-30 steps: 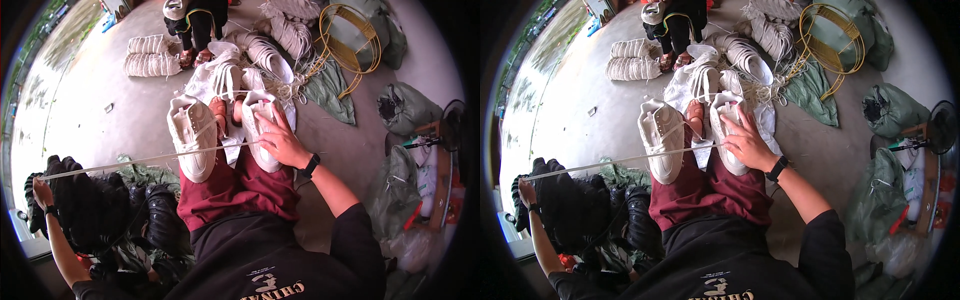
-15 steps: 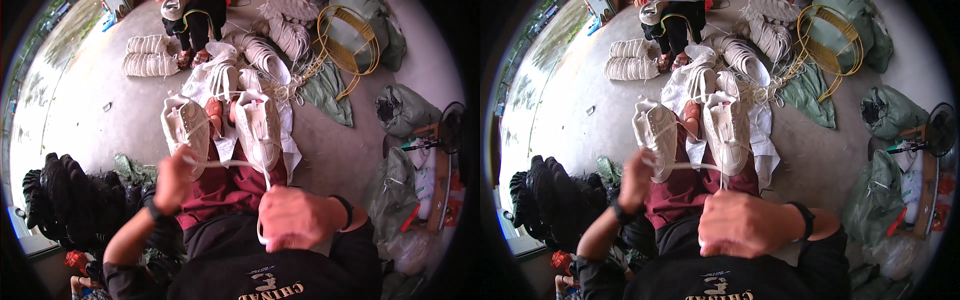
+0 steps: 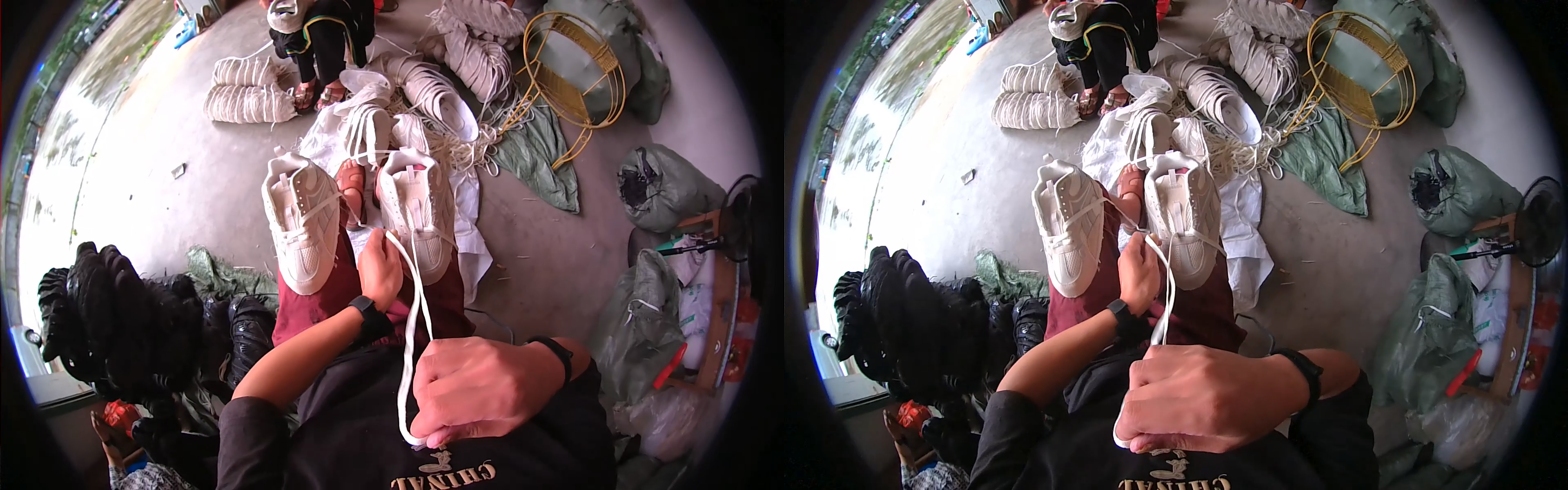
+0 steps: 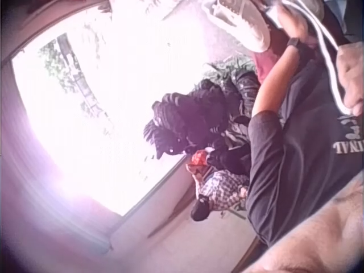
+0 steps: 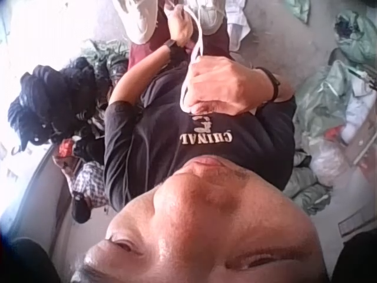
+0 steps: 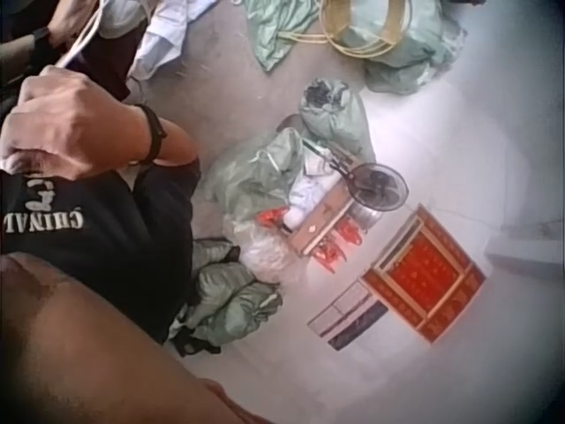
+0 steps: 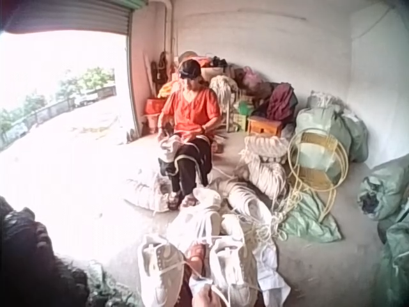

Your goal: The recorder is threading long white shoelaces through multiple pairs of white sneakers.

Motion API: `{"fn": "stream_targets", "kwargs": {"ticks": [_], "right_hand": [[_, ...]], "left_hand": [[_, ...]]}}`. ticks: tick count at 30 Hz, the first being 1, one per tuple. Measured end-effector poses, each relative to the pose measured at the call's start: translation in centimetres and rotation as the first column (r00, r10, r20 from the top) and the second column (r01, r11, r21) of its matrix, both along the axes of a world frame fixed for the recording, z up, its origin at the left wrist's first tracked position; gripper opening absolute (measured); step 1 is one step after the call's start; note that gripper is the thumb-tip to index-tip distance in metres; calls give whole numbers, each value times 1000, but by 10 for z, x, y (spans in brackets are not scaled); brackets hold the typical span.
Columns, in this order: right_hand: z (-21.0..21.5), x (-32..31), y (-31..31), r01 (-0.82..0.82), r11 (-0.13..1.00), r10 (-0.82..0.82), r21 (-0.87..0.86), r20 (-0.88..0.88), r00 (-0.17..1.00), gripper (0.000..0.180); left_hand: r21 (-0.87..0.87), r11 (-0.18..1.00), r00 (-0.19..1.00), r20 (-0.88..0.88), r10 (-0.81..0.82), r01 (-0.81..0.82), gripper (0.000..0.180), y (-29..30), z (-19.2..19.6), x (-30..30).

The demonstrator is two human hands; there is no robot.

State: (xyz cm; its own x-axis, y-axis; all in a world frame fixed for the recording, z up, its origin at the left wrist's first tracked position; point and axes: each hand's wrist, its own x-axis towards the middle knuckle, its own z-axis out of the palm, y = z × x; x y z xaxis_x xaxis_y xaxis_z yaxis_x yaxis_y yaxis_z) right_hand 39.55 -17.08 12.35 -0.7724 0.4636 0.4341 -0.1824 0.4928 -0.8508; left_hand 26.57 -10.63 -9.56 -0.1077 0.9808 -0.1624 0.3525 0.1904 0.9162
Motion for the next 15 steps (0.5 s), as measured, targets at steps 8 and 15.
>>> {"fn": "stream_targets", "kwargs": {"ticks": [8, 15], "right_hand": [[-5, 16, 3, 13, 999, -12, -36, 36, 999, 8], [-10, 22, 0, 8, 999, -6, -47, 41, 999, 8]], "left_hand": [[125, 992, 989, -140, 37, -20, 22, -2, -7, 10], [176, 981, 978, -204, -41, 78, 10, -7, -6, 8]]}}
